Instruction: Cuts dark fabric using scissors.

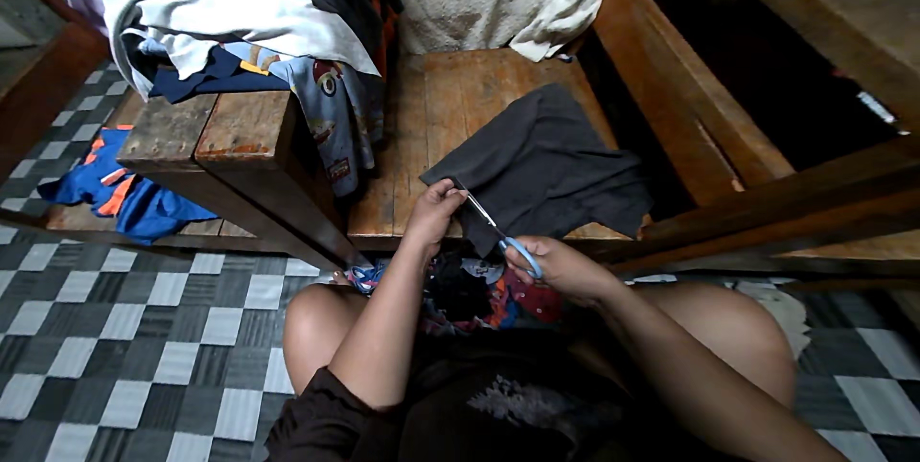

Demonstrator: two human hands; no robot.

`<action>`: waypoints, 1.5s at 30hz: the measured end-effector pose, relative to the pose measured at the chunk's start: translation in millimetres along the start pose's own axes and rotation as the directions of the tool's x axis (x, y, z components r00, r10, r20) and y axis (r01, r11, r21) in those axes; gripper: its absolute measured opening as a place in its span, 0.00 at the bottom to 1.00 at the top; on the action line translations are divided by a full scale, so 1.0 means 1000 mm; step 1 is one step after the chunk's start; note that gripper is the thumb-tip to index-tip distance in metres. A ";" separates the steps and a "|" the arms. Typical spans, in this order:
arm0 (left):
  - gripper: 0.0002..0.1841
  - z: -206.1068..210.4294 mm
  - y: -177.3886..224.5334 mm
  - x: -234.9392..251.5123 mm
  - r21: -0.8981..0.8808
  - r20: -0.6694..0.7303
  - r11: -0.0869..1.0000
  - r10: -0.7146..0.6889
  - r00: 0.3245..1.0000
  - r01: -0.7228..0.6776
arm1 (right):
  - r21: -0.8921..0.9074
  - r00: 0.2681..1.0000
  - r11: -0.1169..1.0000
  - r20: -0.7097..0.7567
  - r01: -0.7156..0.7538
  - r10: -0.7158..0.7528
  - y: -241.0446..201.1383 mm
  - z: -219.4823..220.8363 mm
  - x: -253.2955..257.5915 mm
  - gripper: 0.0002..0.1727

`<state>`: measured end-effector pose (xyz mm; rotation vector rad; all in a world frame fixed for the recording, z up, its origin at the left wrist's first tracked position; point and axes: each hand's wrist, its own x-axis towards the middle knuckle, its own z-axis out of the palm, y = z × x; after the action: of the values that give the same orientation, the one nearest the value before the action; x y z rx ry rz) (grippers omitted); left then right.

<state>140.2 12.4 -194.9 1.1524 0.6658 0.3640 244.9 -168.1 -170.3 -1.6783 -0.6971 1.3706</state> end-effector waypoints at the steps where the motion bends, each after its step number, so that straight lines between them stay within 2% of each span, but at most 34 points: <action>1: 0.14 0.001 0.000 0.000 0.003 -0.017 1.000 -0.003 1.000 0.003 | 0.003 1.000 1.000 0.000 0.001 -0.001 0.000 0.000 0.000 0.12; 5: 0.18 0.002 0.002 -0.001 0.025 -0.062 1.000 -0.013 0.998 0.015 | 0.008 1.000 1.000 -0.009 -0.004 0.004 0.000 0.000 -0.001 0.13; 11: 0.22 -0.001 0.005 -0.003 0.081 -0.054 0.997 -0.010 0.999 0.014 | 0.010 1.000 1.000 0.020 -0.002 0.002 0.001 0.000 0.001 0.13; 17: 0.30 -0.004 0.003 -0.003 -0.018 0.074 1.000 -0.019 0.997 0.021 | 0.031 0.997 0.998 0.056 0.050 -0.052 0.002 0.000 0.005 0.15; 27: 0.35 -0.005 0.001 -0.001 -0.097 0.123 0.995 -0.025 0.992 0.037 | 0.087 0.998 0.994 0.030 0.058 -0.061 0.003 0.003 0.005 0.14; 38: 0.34 -0.009 0.002 -0.003 -0.051 0.266 0.997 -0.038 0.963 0.054 | 0.131 0.995 0.989 0.065 0.071 -0.080 0.004 -0.002 0.005 0.14; 45: 0.30 -0.009 0.006 -0.004 0.004 0.274 0.998 -0.056 0.960 0.057 | 0.110 0.996 0.992 0.053 0.068 -0.074 0.003 -0.002 0.004 0.13</action>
<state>131.7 18.5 -190.6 1.1518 0.4530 0.1518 247.6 -167.2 -175.1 -1.5213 -0.6960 1.3858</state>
